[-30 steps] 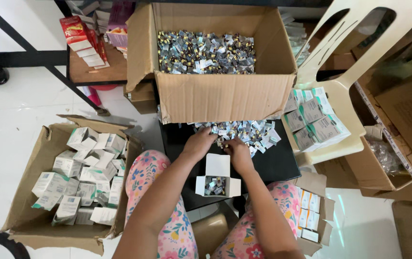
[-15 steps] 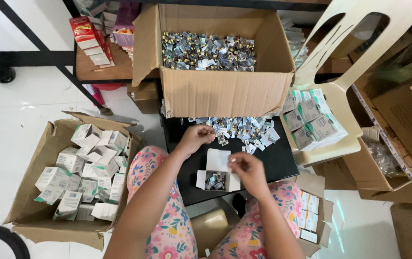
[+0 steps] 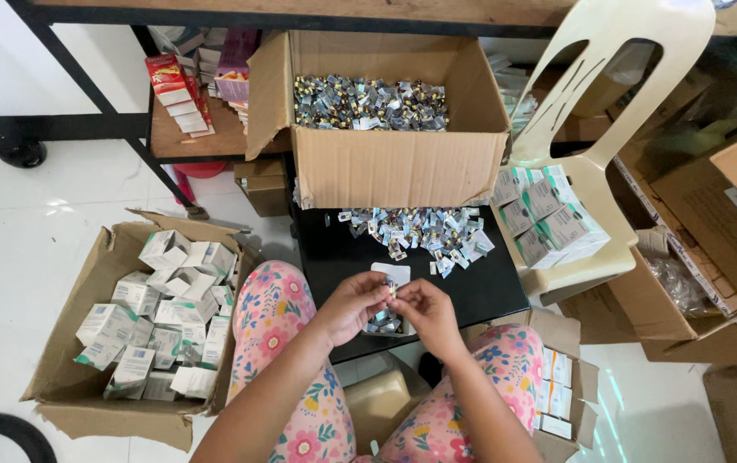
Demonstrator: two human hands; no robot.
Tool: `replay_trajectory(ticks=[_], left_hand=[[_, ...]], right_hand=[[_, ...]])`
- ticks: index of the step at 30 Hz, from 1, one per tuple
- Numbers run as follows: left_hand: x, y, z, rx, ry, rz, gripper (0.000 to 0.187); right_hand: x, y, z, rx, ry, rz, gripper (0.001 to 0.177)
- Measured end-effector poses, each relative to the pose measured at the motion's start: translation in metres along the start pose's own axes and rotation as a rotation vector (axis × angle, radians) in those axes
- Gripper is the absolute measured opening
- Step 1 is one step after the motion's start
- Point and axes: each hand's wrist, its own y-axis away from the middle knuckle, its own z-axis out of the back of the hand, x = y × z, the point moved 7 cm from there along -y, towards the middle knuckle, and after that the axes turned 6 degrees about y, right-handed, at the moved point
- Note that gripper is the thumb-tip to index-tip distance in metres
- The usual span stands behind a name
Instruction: The person sits on a low stool and repeatedly picks small foil-wrapped packets from a pile on a table, placing them into small white boxes. The person then closes the boxes and sets them aside.
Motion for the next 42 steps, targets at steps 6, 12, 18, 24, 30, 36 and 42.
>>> replay_trajectory(ticks=[6,12,18,24,30,36,42], left_hand=[[-0.023,-0.006,0.018,-0.082,-0.159,-0.075,0.021],[-0.003,-0.003,0.009,0.009,-0.313,0.068,0.022],[-0.010,-0.008,0.022,-0.037,-0.444,0.026,0.019],[-0.008,-0.005,0.006,0.024,-0.973,-0.051,0.024],[-0.021,0.007,-0.034,0.041,-1.266,-0.228,0.027],[-0.028,0.007,-0.038,-0.047,-1.123,-0.174,0.020],[-0.040,0.017,-0.046,0.027,-1.400,-0.234,0.019]], right_hand=[[0.006,-0.005,0.013,-0.049,0.518,0.053,0.022],[0.014,-0.004,0.007,-0.043,0.254,0.036,0.016],[0.022,-0.006,0.018,0.076,0.550,0.051,0.011],[0.023,-0.007,0.025,-0.019,0.574,0.102,0.015],[-0.004,-0.006,0.028,0.029,0.425,-0.018,0.013],[-0.024,-0.005,0.020,0.115,0.072,-0.105,0.011],[-0.019,-0.005,0.043,0.040,0.394,-0.116,0.008]])
